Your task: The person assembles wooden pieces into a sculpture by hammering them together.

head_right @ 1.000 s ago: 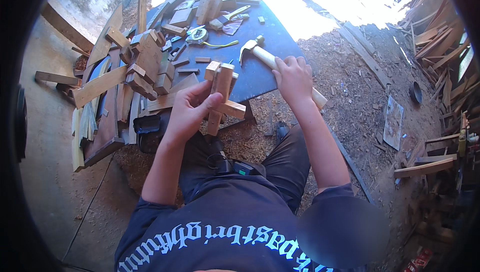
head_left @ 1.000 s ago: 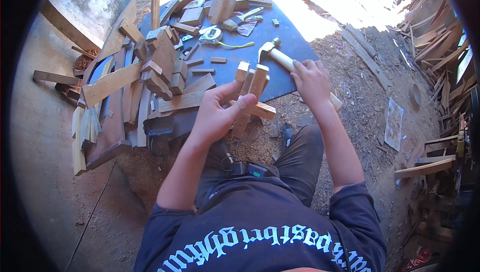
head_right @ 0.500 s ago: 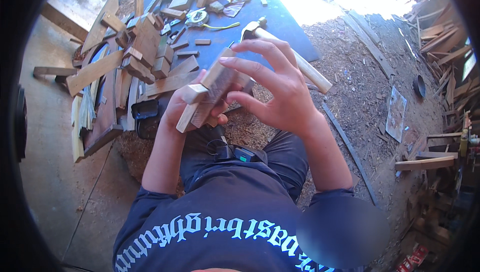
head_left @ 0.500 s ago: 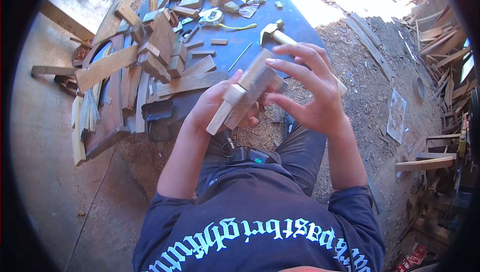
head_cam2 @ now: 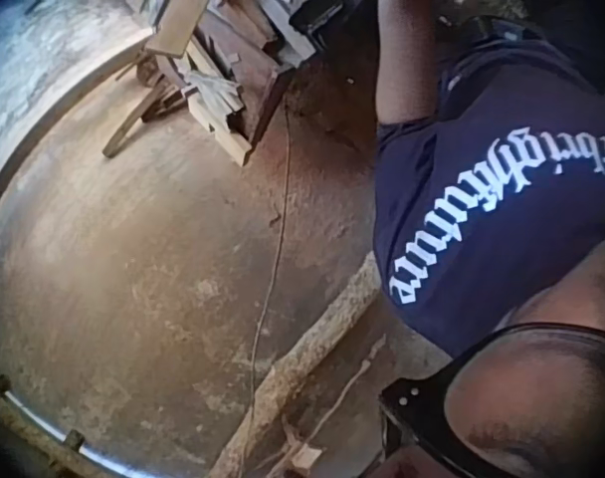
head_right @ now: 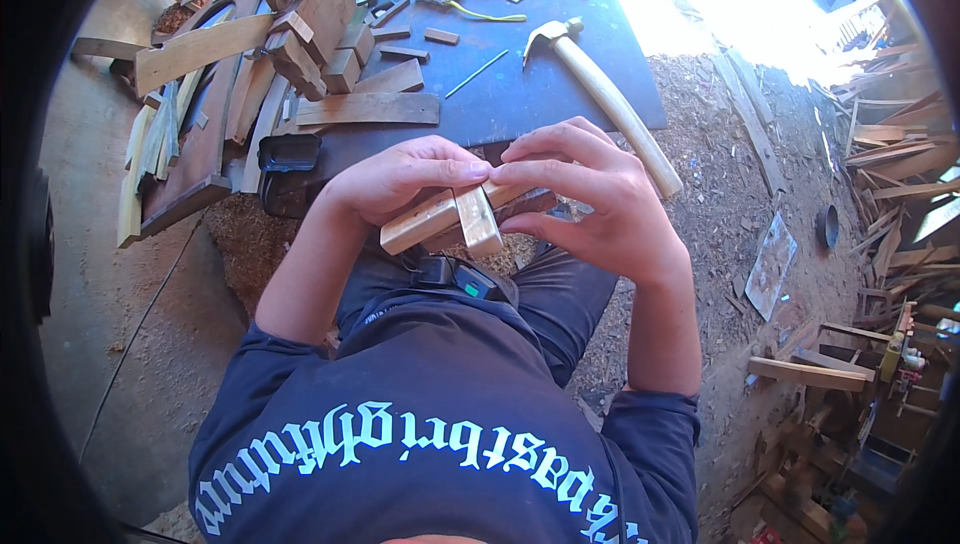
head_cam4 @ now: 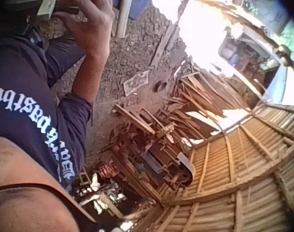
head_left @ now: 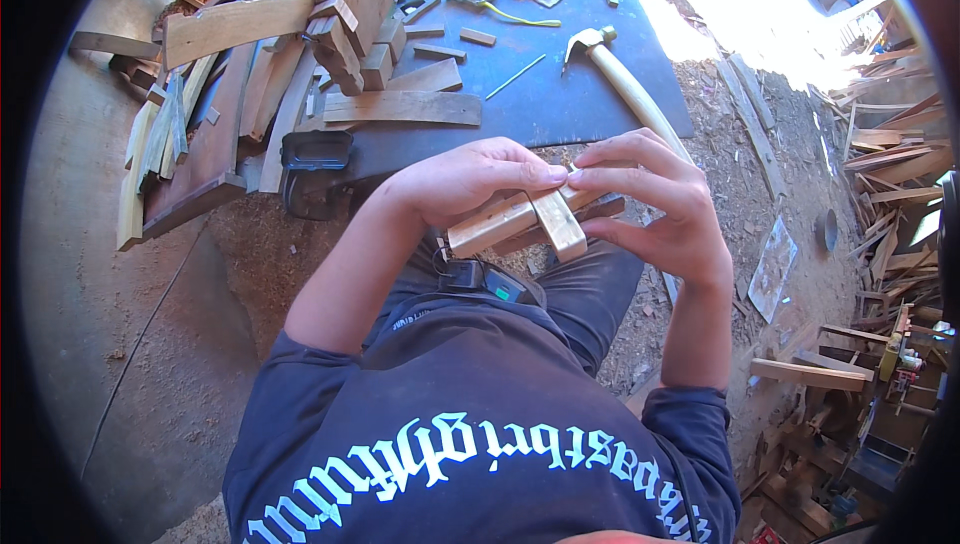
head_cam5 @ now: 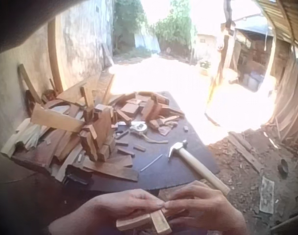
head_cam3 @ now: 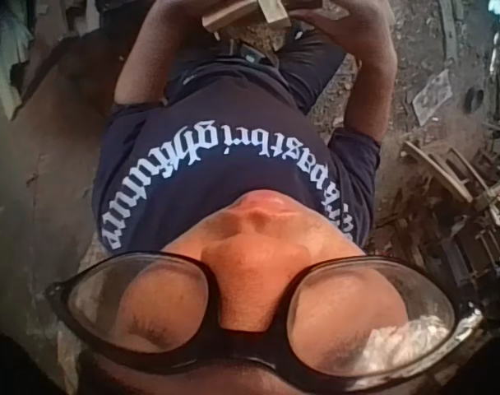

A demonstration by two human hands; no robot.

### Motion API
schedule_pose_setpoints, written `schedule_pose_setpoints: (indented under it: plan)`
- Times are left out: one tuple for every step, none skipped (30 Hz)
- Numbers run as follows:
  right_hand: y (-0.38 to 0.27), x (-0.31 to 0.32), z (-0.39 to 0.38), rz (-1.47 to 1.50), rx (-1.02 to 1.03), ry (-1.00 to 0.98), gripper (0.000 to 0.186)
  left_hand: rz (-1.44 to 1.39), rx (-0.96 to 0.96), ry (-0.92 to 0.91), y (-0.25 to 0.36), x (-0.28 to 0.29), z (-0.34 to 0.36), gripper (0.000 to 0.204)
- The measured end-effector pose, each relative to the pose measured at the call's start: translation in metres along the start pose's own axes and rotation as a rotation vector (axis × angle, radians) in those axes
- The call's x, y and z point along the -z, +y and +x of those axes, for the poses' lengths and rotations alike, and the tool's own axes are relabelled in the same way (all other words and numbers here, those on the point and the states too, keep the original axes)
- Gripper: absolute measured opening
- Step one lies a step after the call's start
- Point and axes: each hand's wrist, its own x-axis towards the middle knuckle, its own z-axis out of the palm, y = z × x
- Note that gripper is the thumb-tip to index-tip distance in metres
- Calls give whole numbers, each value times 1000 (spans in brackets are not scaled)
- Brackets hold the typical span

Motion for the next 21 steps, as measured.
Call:
schedule_pose_setpoints:
  plan:
    - [-1,0,-1,-43,35,18,45,30,-16,-4,3,-2,0,44]
    - [-1,1,-2,-87,71,36,46,181,-40,-16,9,-3,-3,59]
    - [0,1,-5,-91,68,32,46,178,-44,-20,14,-4,-8,59]
    - [4,0,-9,-119,67,71,46,391,-170,-26,16,-4,-13,70]
    - [6,0,-12,-147,67,108,47,603,-299,-30,20,-3,-19,84]
    - [7,-1,-13,-155,62,102,47,861,-399,-68,27,2,-25,101]
    - [7,-3,-11,-188,58,150,48,855,-405,-64,29,6,-28,101]
    - [7,-6,-9,-220,55,197,48,888,-454,-100,30,10,-30,101]
    - [8,-8,-9,-222,58,185,48,920,-503,-135,31,13,-30,102]
    - [9,-10,-10,-221,45,229,49,759,-365,-152,32,15,-30,104]
    - [10,-11,-10,-218,34,274,51,576,-262,-165,35,14,-30,101]
    - [10,-13,-9,-214,43,260,51,607,-356,-171,31,21,-26,97]
    - [10,-15,-8,-180,23,289,51,641,-452,-177,24,28,-21,92]
    - [10,-17,-7,-146,2,318,51,639,-459,-164,17,32,-17,92]
    - [10,-18,-6,-146,10,308,51,523,-469,-159,13,32,-12,84]
    - [9,-18,-6,-95,6,285,49,407,-477,-155,9,33,-10,75]
    - [9,-19,-6,-44,2,261,48,405,-486,-147,6,33,-11,75]
    - [10,-20,-6,-44,6,255,48,353,-430,-107,4,32,-12,69]
    - [11,-21,-6,-29,5,235,47,300,-373,-69,2,30,-12,63]
    - [12,-22,-7,-15,2,216,45,298,-377,-66,2,28,-13,63]
    - [11,-22,-7,-14,3,213,45,317,-391,-49,2,25,-16,61]
